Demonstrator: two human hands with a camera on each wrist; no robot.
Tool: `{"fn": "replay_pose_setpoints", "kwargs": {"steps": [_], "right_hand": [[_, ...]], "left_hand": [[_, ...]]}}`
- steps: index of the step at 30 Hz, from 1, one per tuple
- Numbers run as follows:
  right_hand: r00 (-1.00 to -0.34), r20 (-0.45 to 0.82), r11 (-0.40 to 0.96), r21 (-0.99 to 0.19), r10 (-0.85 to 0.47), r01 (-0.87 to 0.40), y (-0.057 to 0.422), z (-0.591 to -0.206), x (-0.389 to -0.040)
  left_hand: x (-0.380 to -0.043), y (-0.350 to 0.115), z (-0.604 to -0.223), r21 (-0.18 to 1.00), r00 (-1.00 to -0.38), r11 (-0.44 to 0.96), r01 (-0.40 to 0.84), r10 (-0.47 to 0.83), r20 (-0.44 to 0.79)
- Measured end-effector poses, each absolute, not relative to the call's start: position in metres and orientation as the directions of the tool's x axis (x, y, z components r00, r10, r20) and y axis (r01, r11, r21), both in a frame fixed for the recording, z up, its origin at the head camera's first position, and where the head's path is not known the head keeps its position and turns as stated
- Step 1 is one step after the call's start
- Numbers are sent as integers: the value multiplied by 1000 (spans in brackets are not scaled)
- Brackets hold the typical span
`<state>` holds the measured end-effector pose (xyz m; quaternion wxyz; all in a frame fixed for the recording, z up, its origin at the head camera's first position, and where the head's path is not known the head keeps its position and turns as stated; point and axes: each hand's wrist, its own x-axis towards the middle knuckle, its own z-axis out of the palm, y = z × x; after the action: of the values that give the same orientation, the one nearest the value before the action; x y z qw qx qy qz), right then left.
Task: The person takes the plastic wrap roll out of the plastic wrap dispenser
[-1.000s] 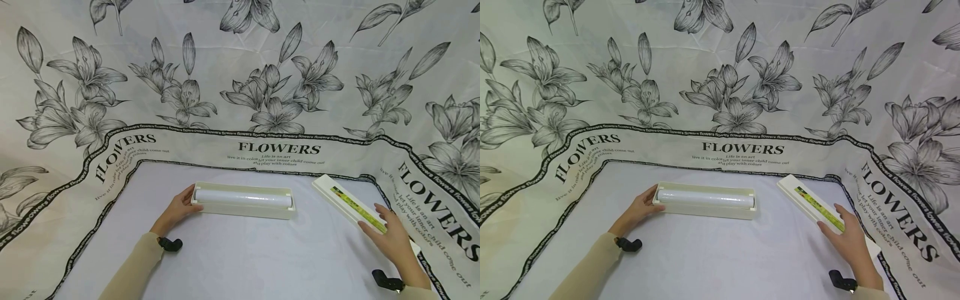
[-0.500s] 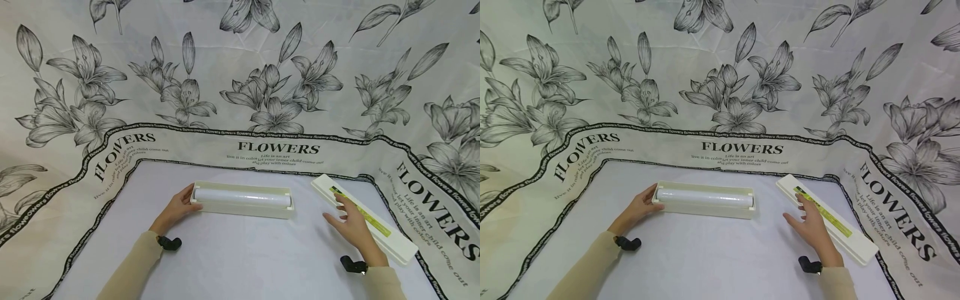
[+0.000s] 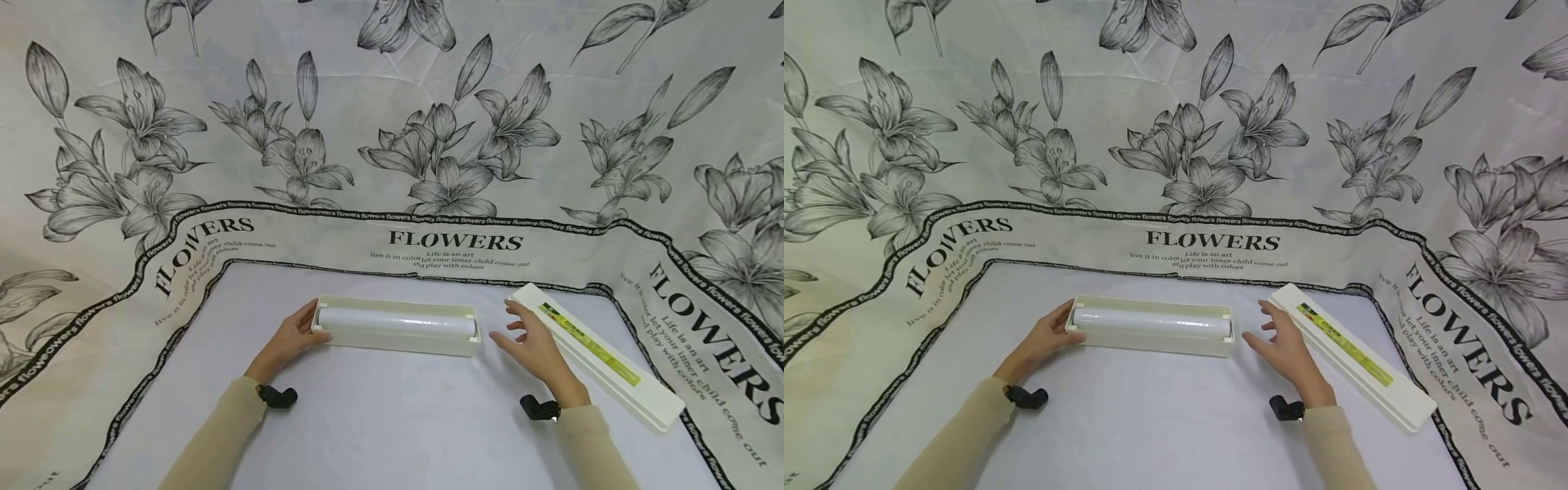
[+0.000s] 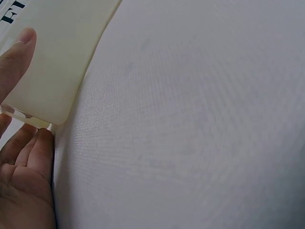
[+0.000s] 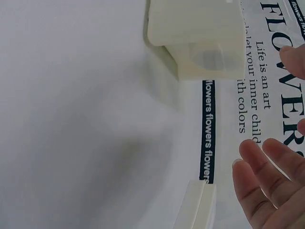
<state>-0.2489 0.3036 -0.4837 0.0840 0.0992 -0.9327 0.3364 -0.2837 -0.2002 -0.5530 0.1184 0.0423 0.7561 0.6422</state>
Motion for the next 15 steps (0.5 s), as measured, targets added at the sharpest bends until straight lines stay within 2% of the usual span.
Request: {"fn": "replay_pose_setpoints", "kwargs": {"steps": [15], "right_hand": [[-918,263,729,-559,-296,-395,272,-470,-263]], "left_hand": [[-284,-200,-553,982,-967,165,-92,221,-127]]}}
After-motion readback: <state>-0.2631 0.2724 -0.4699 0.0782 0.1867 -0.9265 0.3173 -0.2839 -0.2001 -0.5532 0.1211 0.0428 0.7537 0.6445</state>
